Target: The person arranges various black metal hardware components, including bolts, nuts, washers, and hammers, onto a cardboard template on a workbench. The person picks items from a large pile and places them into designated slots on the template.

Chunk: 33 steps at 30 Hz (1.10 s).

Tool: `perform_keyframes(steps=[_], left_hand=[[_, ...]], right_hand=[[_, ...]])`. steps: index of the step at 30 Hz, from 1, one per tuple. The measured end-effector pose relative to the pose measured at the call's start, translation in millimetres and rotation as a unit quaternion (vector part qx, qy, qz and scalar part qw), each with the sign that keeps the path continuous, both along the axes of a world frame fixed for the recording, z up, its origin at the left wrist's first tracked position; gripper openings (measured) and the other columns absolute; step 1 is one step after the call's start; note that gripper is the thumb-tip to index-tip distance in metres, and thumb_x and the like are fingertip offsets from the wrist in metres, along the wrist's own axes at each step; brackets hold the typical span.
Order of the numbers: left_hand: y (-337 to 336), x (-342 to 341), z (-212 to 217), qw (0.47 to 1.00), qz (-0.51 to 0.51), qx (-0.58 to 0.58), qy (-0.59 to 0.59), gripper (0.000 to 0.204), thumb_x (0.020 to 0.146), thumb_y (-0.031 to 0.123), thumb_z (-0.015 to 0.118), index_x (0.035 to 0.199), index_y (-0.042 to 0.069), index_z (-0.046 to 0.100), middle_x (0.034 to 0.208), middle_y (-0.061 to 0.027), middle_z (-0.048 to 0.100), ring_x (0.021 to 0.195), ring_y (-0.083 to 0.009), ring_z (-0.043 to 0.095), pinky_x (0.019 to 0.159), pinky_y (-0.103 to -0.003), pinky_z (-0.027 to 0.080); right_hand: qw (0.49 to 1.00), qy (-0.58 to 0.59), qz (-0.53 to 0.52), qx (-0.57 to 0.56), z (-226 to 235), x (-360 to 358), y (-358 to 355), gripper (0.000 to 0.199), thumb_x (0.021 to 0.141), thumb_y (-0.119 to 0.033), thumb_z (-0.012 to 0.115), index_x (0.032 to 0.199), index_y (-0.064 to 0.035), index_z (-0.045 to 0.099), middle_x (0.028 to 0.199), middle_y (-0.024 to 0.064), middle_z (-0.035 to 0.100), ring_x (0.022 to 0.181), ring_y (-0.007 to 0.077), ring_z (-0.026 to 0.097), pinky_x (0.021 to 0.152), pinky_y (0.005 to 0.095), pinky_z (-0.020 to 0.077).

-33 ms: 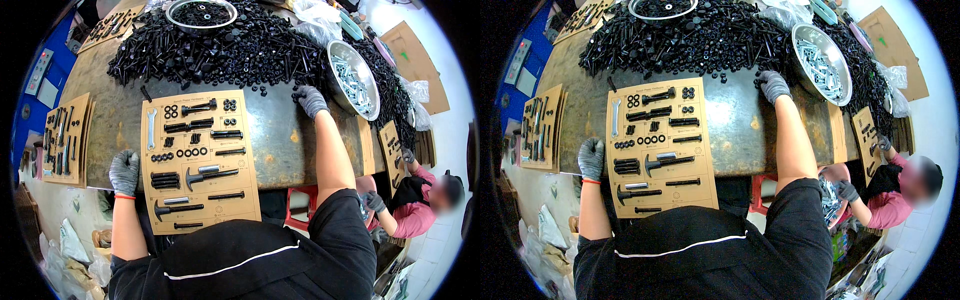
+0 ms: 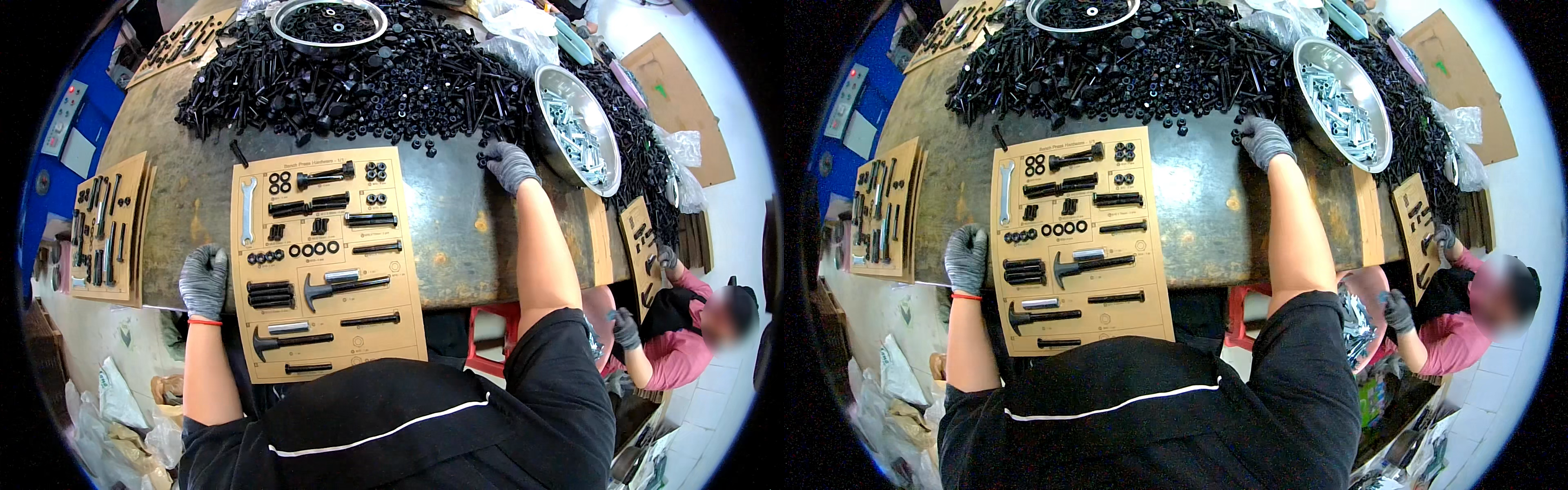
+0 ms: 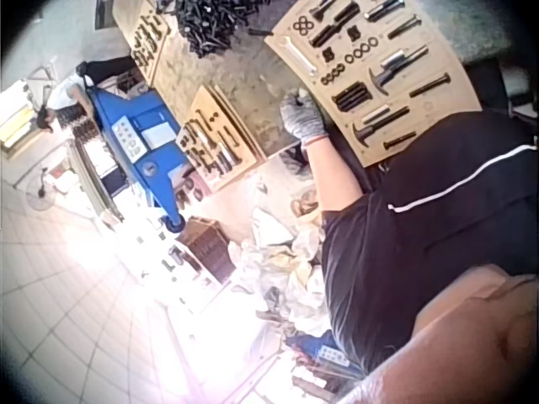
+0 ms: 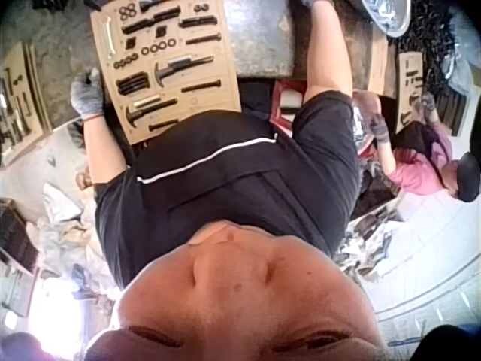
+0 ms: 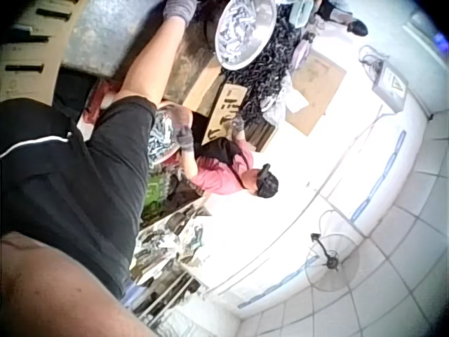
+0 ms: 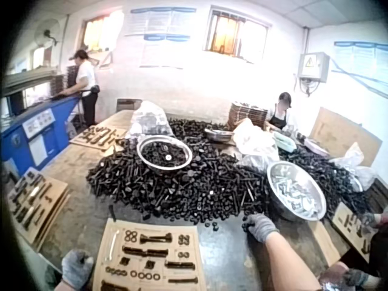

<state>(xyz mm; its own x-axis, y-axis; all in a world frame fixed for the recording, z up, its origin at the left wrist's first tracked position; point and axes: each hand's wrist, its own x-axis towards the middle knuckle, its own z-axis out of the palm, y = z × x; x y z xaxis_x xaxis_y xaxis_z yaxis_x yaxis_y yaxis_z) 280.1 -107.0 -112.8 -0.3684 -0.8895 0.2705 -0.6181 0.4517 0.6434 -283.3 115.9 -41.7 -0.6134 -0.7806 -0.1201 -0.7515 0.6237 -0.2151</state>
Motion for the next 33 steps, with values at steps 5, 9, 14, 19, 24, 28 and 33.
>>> perform_keyframes(steps=[5, 9, 14, 19, 24, 28, 33], left_hand=[[2.2, -7.9, 7.0, 1.0, -0.005, -0.01, -0.011, 0.017, 0.083, 0.018, 0.07, 0.092, 0.003, 0.067, 0.081, -0.0119, 0.065, 0.071, -0.0219, 0.061, 0.07, -0.032, 0.05], [11.3, -3.6, 28.0, 0.993, 0.001, -0.038, -0.11, 0.02, 0.082, 0.02, 0.069, 0.093, 0.003, 0.067, 0.087, -0.0157, 0.067, 0.08, -0.0296, 0.063, 0.076, -0.037, 0.05], [8.8, -14.2, 39.9, 0.99, 0.023, 0.005, -0.141, 0.023, 0.08, 0.024, 0.065, 0.098, 0.009, 0.069, 0.094, -0.0148, 0.067, 0.086, -0.0326, 0.065, 0.077, -0.041, 0.052], [12.4, -17.8, 62.0, 0.984, 0.01, 0.062, -0.166, 0.023, 0.083, 0.031, 0.063, 0.094, 0.012, 0.069, 0.089, -0.0141, 0.067, 0.084, -0.0334, 0.064, 0.076, -0.041, 0.052], [11.6, -8.5, 32.5, 0.993, 0.031, 0.013, -0.11, 0.027, 0.082, 0.032, 0.068, 0.098, 0.01, 0.07, 0.087, -0.0138, 0.067, 0.079, -0.0302, 0.065, 0.073, -0.039, 0.052], [5.3, -4.0, 19.8, 0.997, 0.009, -0.027, -0.066, 0.023, 0.083, 0.028, 0.067, 0.093, 0.008, 0.069, 0.086, -0.0137, 0.067, 0.077, -0.0287, 0.064, 0.071, -0.039, 0.051], [-1.1, -5.8, 8.9, 0.998, -0.002, 0.003, -0.056, 0.021, 0.083, 0.025, 0.067, 0.094, 0.007, 0.068, 0.085, -0.0128, 0.065, 0.075, -0.027, 0.063, 0.072, -0.036, 0.05]], right_hand=[[0.995, 0.031, -0.046, 0.085, -1.6, -8.9, 8.6, 0.034, 0.084, -0.028, 0.066, 0.103, 0.0003, 0.066, 0.102, 0.0204, 0.067, 0.095, 0.0369, 0.063, 0.085, 0.0409, 0.0494], [0.992, 0.056, -0.105, -0.03, -4.4, 14.9, -7.1, 0.033, 0.082, -0.025, 0.064, 0.106, -0.002, 0.067, 0.106, 0.0199, 0.066, 0.099, 0.0365, 0.062, 0.087, 0.0417, 0.0486], [0.981, 0.071, 0.008, -0.182, -56.6, 13.1, -6.2, 0.023, 0.079, -0.015, 0.065, 0.099, -0.0042, 0.069, 0.099, 0.0157, 0.067, 0.096, 0.03, 0.063, 0.087, 0.0377, 0.0485], [0.983, 0.021, -0.016, -0.183, -67.9, 33.2, 5.7, 0.022, 0.078, -0.01, 0.065, 0.098, -0.0021, 0.068, 0.096, 0.0183, 0.067, 0.089, 0.0304, 0.065, 0.083, 0.0374, 0.0506], [0.996, 0.015, -0.029, -0.089, -25.4, 101.5, 25.4, 0.025, 0.076, -0.016, 0.065, 0.097, -0.0021, 0.068, 0.095, 0.019, 0.068, 0.09, 0.0326, 0.066, 0.081, 0.0398, 0.0504], [0.978, -0.152, -0.032, -0.14, -17.4, 165.3, 37.2, 0.018, 0.077, -0.012, 0.07, 0.094, -0.0046, 0.069, 0.085, 0.0139, 0.07, 0.078, 0.0239, 0.066, 0.074, 0.0342, 0.0526], [0.968, -0.106, 0.137, -0.183, -1.8, 245.1, 37.0, 0.014, 0.077, -0.01, 0.07, 0.09, -0.0067, 0.069, 0.087, 0.0137, 0.065, 0.081, 0.0307, 0.062, 0.075, 0.0367, 0.0515]])
